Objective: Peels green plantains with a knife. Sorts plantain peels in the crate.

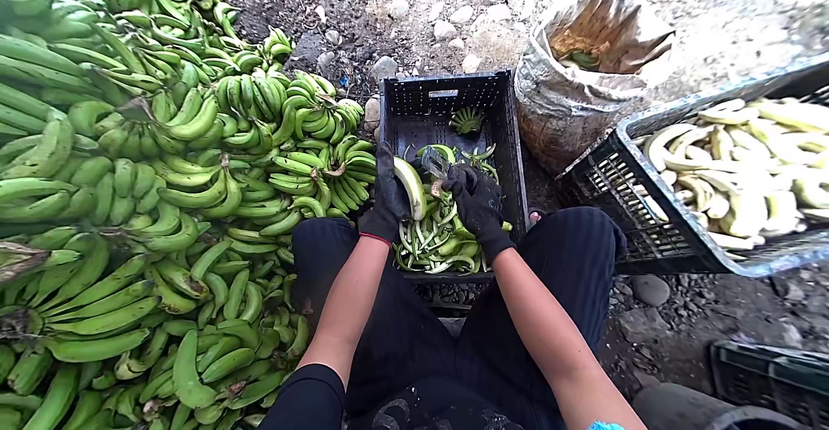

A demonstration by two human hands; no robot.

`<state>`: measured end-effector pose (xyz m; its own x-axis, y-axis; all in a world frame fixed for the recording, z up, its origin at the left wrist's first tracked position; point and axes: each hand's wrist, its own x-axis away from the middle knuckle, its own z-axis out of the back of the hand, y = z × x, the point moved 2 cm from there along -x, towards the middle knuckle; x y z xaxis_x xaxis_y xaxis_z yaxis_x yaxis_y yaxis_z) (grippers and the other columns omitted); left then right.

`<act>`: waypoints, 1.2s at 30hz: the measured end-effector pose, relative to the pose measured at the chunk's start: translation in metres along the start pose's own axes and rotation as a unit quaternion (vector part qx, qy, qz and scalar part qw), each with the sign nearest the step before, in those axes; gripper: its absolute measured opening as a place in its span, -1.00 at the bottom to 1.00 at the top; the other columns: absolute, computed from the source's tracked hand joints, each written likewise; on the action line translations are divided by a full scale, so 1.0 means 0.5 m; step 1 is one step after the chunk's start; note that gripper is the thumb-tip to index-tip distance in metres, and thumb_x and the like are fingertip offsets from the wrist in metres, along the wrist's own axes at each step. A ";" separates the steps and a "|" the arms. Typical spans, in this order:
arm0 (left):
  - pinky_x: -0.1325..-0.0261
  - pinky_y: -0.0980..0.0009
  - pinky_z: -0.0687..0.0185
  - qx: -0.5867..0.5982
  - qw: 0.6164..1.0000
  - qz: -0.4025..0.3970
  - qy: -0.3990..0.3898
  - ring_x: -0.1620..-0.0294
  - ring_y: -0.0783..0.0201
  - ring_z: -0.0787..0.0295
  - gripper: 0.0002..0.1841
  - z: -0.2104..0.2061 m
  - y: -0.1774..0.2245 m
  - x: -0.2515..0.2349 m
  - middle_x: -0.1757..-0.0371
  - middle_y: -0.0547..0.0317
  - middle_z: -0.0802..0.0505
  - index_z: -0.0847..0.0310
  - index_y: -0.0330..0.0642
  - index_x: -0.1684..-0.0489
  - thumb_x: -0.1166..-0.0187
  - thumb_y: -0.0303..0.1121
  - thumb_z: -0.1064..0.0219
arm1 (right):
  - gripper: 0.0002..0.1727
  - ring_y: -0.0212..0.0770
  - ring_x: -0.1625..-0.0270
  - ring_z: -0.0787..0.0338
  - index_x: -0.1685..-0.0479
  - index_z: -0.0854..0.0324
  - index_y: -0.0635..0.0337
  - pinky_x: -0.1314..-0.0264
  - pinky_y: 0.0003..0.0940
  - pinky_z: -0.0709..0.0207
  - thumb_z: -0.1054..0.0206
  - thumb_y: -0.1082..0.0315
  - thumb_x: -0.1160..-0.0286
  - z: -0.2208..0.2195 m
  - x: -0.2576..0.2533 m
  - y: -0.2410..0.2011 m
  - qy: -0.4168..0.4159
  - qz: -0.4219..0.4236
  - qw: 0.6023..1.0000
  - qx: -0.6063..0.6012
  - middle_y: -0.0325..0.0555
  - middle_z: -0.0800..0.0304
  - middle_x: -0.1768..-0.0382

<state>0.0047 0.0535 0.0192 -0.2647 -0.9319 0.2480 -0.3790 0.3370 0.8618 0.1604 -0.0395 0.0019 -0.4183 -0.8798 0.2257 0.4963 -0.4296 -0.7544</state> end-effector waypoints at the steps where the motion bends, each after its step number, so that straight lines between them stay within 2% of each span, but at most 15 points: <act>1: -0.15 0.12 -0.75 0.050 0.998 0.008 0.029 -0.10 0.20 -0.76 -0.37 0.004 0.008 -0.004 -0.16 0.06 -0.76 -0.29 0.01 -0.59 -0.82 0.23 0.27 | -0.24 0.45 -0.47 -0.52 -0.65 -0.48 -0.18 -0.25 0.53 -0.40 -0.11 -0.39 -0.57 -0.009 0.013 -0.003 0.012 0.046 0.999 0.014 0.36 -0.59 -0.38; 4: 0.15 0.36 -0.77 0.167 0.977 0.061 0.114 0.21 0.33 -0.77 -0.51 0.023 0.011 -0.017 0.12 0.16 -0.76 -0.37 -0.01 -0.29 -0.86 0.12 0.29 | -0.26 0.46 -0.41 -0.55 -0.61 -0.57 -0.13 -0.29 0.49 -0.39 -0.43 -0.21 -0.40 -0.036 0.028 -0.005 0.065 0.174 0.981 0.053 0.38 -0.61 -0.34; 9: 0.24 0.47 -0.71 0.218 0.962 0.095 0.136 0.30 0.38 -0.72 -0.64 0.023 0.031 -0.013 0.22 0.17 -0.71 -0.39 -0.06 -0.11 -0.85 -0.07 0.24 | -0.25 0.43 -0.39 -0.57 -0.48 -0.69 -0.07 -0.40 0.44 -0.30 -0.50 -0.22 -0.24 -0.047 0.024 0.005 0.154 0.300 0.939 0.065 0.28 -0.69 -0.26; 11: 0.27 0.49 -0.69 0.226 0.959 0.110 0.131 0.32 0.38 -0.71 -0.68 0.020 0.029 -0.009 0.24 0.17 -0.70 -0.39 -0.05 -0.09 -0.84 -0.10 0.21 | -0.27 0.43 -0.38 -0.57 -0.47 -0.70 -0.08 -0.39 0.44 -0.30 -0.48 -0.20 -0.26 -0.043 0.027 0.004 0.160 0.298 0.939 0.066 0.28 -0.69 -0.26; 14: 0.32 0.48 -0.69 0.194 0.968 0.101 0.126 0.37 0.39 -0.69 -0.69 0.021 0.014 -0.011 0.29 0.19 -0.70 -0.39 -0.04 -0.04 -0.84 -0.08 0.19 | -0.33 0.43 -0.36 -0.61 -0.52 -0.66 -0.12 -0.21 0.47 -0.42 -0.41 -0.20 -0.42 -0.034 0.045 -0.009 0.112 0.224 0.966 0.072 0.31 -0.68 -0.29; 17: 0.23 0.27 -0.73 0.074 0.985 0.080 0.136 0.32 0.27 -0.71 -0.60 0.019 0.001 -0.008 0.22 0.10 -0.71 -0.40 -0.11 -0.28 -0.85 0.00 0.10 | -0.35 0.42 -0.35 -0.61 -0.60 -0.58 -0.19 -0.13 0.49 -0.45 -0.28 -0.23 -0.58 -0.018 0.054 -0.017 0.028 0.157 0.985 0.061 0.32 -0.65 -0.29; 20: 0.27 0.25 -0.73 -0.004 0.991 0.061 0.120 0.35 0.26 -0.70 -0.58 0.017 0.001 -0.011 0.23 0.12 -0.70 -0.42 -0.08 -0.29 -0.82 0.05 0.05 | -0.37 0.38 -0.35 -0.61 -0.61 -0.56 -0.28 -0.11 0.46 -0.47 -0.25 -0.26 -0.58 -0.018 0.055 -0.014 0.013 0.134 0.989 0.061 0.26 -0.66 -0.29; 22: -0.06 0.16 -0.76 -0.037 0.997 0.042 0.056 -0.02 0.21 -0.76 -0.52 0.008 -0.004 -0.001 -0.11 0.04 -0.77 -0.42 -0.09 -0.51 -0.84 0.01 0.05 | -0.38 0.41 -0.35 -0.62 -0.58 -0.57 -0.30 -0.07 0.49 -0.47 -0.09 -0.32 -0.67 -0.025 0.044 -0.014 0.002 0.075 0.996 0.056 0.27 -0.69 -0.25; 24: -0.16 0.15 -0.72 -0.087 0.995 0.030 0.046 -0.15 0.21 -0.74 -0.47 0.002 -0.024 0.001 -0.23 0.01 -0.75 -0.42 -0.10 -0.55 -0.84 0.05 0.08 | -0.29 0.44 -0.36 -0.62 -0.57 -0.56 -0.26 -0.06 0.54 -0.47 0.10 -0.42 -0.70 -0.022 0.031 -0.012 -0.015 0.030 0.997 0.063 0.30 -0.69 -0.27; 28: -0.57 0.24 -0.47 -0.211 0.976 -0.023 0.053 -0.54 0.29 -0.50 -0.40 0.017 -0.023 0.002 -0.62 -0.02 -0.52 -0.15 -0.12 -0.79 -0.91 0.02 0.27 | -0.28 0.45 -0.48 -0.53 -0.59 -0.58 -0.25 -0.20 0.53 -0.40 -0.13 -0.39 -0.53 -0.011 0.021 -0.030 -0.002 0.017 0.994 0.111 0.30 -0.67 -0.37; 30: -0.66 0.19 -0.38 -0.322 0.945 -0.049 0.035 -0.62 0.24 -0.44 -0.38 0.013 -0.028 0.006 -0.67 -0.05 -0.48 -0.13 -0.14 -0.81 -0.91 0.03 0.32 | -0.30 0.39 -0.48 -0.56 -0.57 -0.60 -0.25 -0.20 0.51 -0.43 -0.04 -0.40 -0.60 -0.015 0.012 -0.022 -0.017 -0.016 0.996 0.080 0.24 -0.68 -0.37; 31: -0.64 0.05 -0.40 -0.405 0.912 -0.059 0.018 -0.61 0.14 -0.48 -0.36 0.010 -0.029 0.019 -0.64 -0.08 -0.52 -0.19 -0.13 -0.79 -0.90 0.05 0.34 | -0.31 0.33 -0.44 -0.62 -0.52 -0.63 -0.22 -0.19 0.51 -0.46 0.05 -0.39 -0.67 -0.019 0.006 -0.012 -0.030 -0.032 0.998 0.050 0.19 -0.73 -0.33; 32: -0.63 -0.05 -0.39 -0.474 0.878 -0.064 -0.017 -0.63 0.07 -0.47 -0.37 0.007 -0.026 0.043 -0.67 -0.06 -0.50 -0.12 -0.08 -0.82 -0.89 0.05 0.35 | -0.28 0.27 -0.41 -0.67 -0.45 -0.65 -0.16 -0.22 0.50 -0.46 0.16 -0.38 -0.72 -0.021 0.000 -0.002 -0.051 -0.037 0.998 0.018 0.14 -0.77 -0.29; 35: -0.69 0.06 -0.29 -0.531 0.840 -0.087 -0.068 -0.59 -0.02 -0.50 -0.35 -0.016 -0.012 0.048 -0.52 -0.36 -0.59 -0.26 -0.44 -0.68 -0.91 -0.08 0.36 | -0.24 0.19 -0.41 -0.69 -0.44 -0.64 -0.07 -0.30 0.49 -0.41 0.24 -0.37 -0.76 -0.013 -0.005 0.006 -0.101 -0.042 0.993 -0.042 0.11 -0.78 -0.28; 36: -0.70 0.05 -0.28 -0.542 0.831 -0.081 -0.092 -0.59 -0.05 -0.51 -0.36 -0.023 -0.012 0.051 -0.49 -0.40 -0.61 -0.29 -0.48 -0.65 -0.91 -0.10 0.34 | -0.24 0.17 -0.40 -0.70 -0.43 -0.64 -0.04 -0.31 0.46 -0.43 0.26 -0.35 -0.78 -0.013 -0.006 0.009 -0.104 -0.043 0.993 -0.041 0.10 -0.79 -0.27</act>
<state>0.0102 0.0261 0.0254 -0.4566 -0.8837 0.1034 0.5724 -0.2027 0.7945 0.1590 -0.0375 -0.0065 -0.2858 -0.8676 0.4069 0.3984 -0.4937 -0.7730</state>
